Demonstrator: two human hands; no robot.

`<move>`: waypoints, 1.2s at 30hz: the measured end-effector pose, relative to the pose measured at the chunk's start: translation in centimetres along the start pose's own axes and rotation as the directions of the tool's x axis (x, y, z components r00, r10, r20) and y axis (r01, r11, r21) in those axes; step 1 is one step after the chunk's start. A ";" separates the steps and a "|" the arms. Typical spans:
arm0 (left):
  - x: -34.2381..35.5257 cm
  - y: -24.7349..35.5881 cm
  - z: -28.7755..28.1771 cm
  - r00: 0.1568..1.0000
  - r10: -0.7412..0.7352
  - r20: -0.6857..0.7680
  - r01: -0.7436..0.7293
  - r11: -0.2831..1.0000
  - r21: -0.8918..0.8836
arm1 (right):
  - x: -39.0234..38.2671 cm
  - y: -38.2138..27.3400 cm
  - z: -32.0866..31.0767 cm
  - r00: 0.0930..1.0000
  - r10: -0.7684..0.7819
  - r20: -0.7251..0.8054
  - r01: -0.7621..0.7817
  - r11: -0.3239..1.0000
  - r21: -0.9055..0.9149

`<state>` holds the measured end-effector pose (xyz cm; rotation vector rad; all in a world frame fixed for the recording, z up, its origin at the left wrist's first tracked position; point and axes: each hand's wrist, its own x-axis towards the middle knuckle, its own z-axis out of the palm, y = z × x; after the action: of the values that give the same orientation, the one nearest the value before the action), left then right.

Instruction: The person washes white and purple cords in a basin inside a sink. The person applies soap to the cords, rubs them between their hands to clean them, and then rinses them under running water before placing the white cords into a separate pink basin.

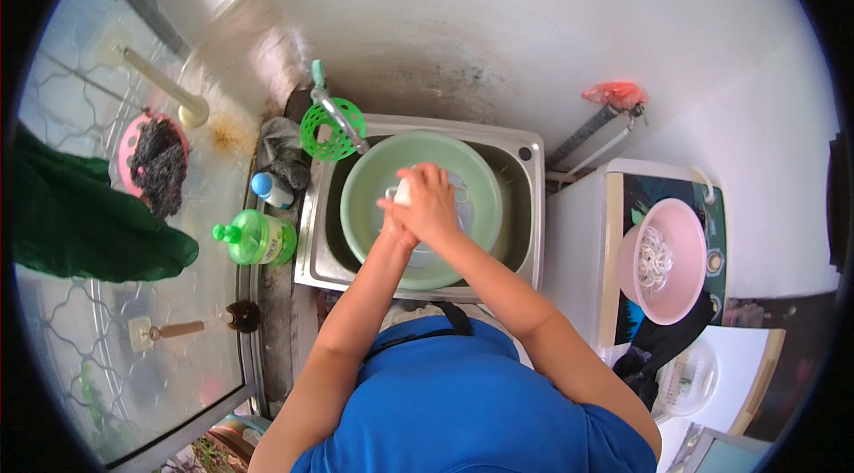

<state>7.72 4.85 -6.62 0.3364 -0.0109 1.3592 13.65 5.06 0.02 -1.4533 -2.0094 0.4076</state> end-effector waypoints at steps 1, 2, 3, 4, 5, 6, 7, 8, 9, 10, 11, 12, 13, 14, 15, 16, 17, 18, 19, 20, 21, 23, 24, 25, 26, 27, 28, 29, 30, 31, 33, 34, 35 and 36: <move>-0.1 0.7 2.1 0.962 -0.103 -0.253 0.104 0.995 -0.013 | 0.2 0.4 0.8 0.987 0.159 0.028 -0.161 0.986 0.050; -0.4 1.7 3.4 0.855 -0.179 -0.487 0.182 0.982 -0.043 | 0.3 -0.1 1.1 0.989 0.142 0.041 -0.144 0.988 0.054; -0.8 2.3 3.4 0.861 -0.156 -0.485 0.157 0.987 -0.040 | 0.4 -0.8 1.0 0.993 0.121 0.018 -0.121 0.992 0.038; -1.4 2.7 3.3 0.867 -0.124 -0.483 0.101 0.992 -0.074 | 0.5 -1.4 1.0 0.995 0.099 -0.005 -0.099 0.995 0.024; -2.0 3.1 3.1 0.871 -0.092 -0.482 0.045 0.993 -0.107 | 0.6 -2.2 1.0 0.997 0.078 -0.029 -0.078 0.997 0.009; -2.9 3.6 2.5 0.869 -0.068 -0.491 -0.010 0.988 -0.155 | 0.3 -3.6 0.9 0.996 0.088 0.024 -0.087 0.996 -0.025; -3.5 4.1 2.0 0.872 -0.048 -0.487 -0.032 0.988 -0.153 | -0.4 -4.7 0.8 0.997 0.066 0.031 -0.066 0.998 -0.025; -4.1 4.7 1.4 0.924 -0.015 -0.383 -0.047 0.987 -0.154 | -1.5 -5.8 0.7 0.995 -0.041 0.090 0.038 0.999 0.027; -4.5 5.1 1.3 0.961 0.016 -0.275 -0.061 0.986 -0.156 | -2.5 -6.5 0.5 0.979 -0.145 0.144 0.134 0.988 0.083; -4.5 6.1 2.8 0.931 0.019 -0.364 -0.098 0.975 -0.199 | -3.0 -7.2 0.6 0.949 -0.250 0.194 0.225 0.964 0.144; -5.0 6.5 1.1 0.931 0.041 -0.363 -0.120 0.973 -0.198 | -2.7 -7.0 1.7 0.941 -0.270 0.203 0.243 0.959 0.148; -5.7 6.9 -1.7 0.969 0.106 -0.222 -0.140 0.980 -0.143 | -1.9 -6.7 3.5 0.956 -0.230 0.180 0.204 0.967 0.152; -5.0 7.4 -1.1 0.987 0.144 -0.067 -0.150 0.984 -0.098 | -0.7 -6.6 4.3 0.973 -0.174 0.149 0.153 0.978 0.143; -4.8 7.5 -0.3 0.951 0.019 -0.310 -0.063 0.989 -0.133 | 0.3 -6.3 4.9 0.990 -0.061 0.125 0.049 0.994 0.097; -4.2 7.5 0.6 0.894 0.001 -0.449 -0.023 0.999 -0.043 | 1.3 -4.8 6.2 0.996 -0.009 0.089 0.013 0.999 -0.048; -4.4 7.9 0.7 0.864 0.013 -0.503 -0.025 1.000 -0.018 | 1.6 -5.0 6.7 0.996 0.052 0.069 -0.052 0.999 0.007; -4.7 8.3 0.7 0.832 0.023 -0.554 -0.024 1.000 0.005 | 1.8 -5.2 7.3 0.992 0.115 0.052 -0.118 0.991 0.061; -5.3 8.8 -0.6 0.838 0.085 -0.538 -0.124 0.992 -0.035 | 1.4 -6.5 7.3 0.994 0.091 0.066 -0.095 0.993 0.067; -5.6 9.3 -0.3 0.841 0.099 -0.532 -0.141 0.989 -0.038 | 0.5 -7.7 6.3 0.994 0.035 0.102 -0.034 0.999 -0.006; -6.0 9.9 0.0 0.903 0.073 -0.423 -0.151 0.977 -0.153 | -0.6 -8.2 5.8 0.990 -0.017 0.140 0.028 0.997 -0.077; -6.5 10.3 0.3 0.949 0.057 -0.309 -0.144 0.953 -0.266 | -2.2 -8.0 5.7 0.960 -0.261 0.103 0.272 0.956 -0.113; -6.4 10.4 0.0 0.927 0.073 -0.369 -0.171 0.955 -0.241 | -1.8 -7.7 6.5 0.953 -0.284 0.106 0.292 0.954 -0.068; -6.4 10.1 -0.4 0.931 0.134 -0.339 -0.203 0.963 -0.176 | -1.2 -8.0 6.7 0.949 -0.298 0.103 0.301 0.953 -0.019; -6.5 9.9 -0.8 0.932 0.193 -0.306 -0.236 0.965 -0.111 | -0.7 -8.3 7.0 0.945 -0.310 0.099 0.309 0.951 0.031; -7.2 9.7 -1.2 0.947 0.235 -0.217 -0.272 0.949 -0.159 | -0.2 -8.7 7.2 0.942 -0.322 0.095 0.315 0.946 0.080; -7.1 9.6 -0.7 0.947 0.239 -0.217 -0.277 0.946 -0.167 | 0.4 -8.6 7.5 0.940 -0.325 0.101 0.319 0.945 0.074; -6.5 9.7 0.6 0.921 0.187 -0.343 -0.234 0.967 -0.100 | 1.2 -8.3 7.7 0.956 -0.268 0.120 0.266 0.963 0.033; -6.0 9.8 1.6 0.874 0.141 -0.465 -0.179 0.983 -0.039 | 1.7 -8.0 7.8 0.969 -0.209 0.135 0.212 0.977 -0.010; -6.0 10.1 1.9 0.876 0.142 -0.461 -0.182 0.982 -0.045 | 1.6 -8.6 7.8 0.969 -0.241 0.058 0.241 0.970 0.011; -6.3 10.5 2.0 0.923 0.103 -0.370 -0.179 0.968 -0.176 | 1.1 -8.8 7.5 0.968 -0.244 0.059 0.245 0.970 0.004; -6.8 11.3 1.6 0.960 0.084 -0.268 -0.168 0.937 -0.306 | -0.3 -9.4 6.4 0.955 -0.277 0.104 0.277 0.961 0.019; -7.0 11.7 0.7 0.966 0.109 -0.235 -0.180 0.935 -0.306 | -1.0 -9.4 6.1 0.918 -0.391 0.069 0.392 0.920 0.006; -7.2 12.0 -0.3 0.970 0.133 -0.202 -0.192 0.932 -0.307 | -1.5 -9.6 5.8 0.916 -0.395 0.074 0.396 0.918 0.005; -7.3 12.0 -1.6 0.974 0.149 -0.168 -0.196 0.930 -0.311 | -2.2 -10.1 5.0 0.902 -0.403 0.155 0.373 0.908 0.191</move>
<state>-5.69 0.32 -6.81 -0.0430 -0.1493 1.5260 3.39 0.07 1.37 -0.9114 -2.2982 0.5320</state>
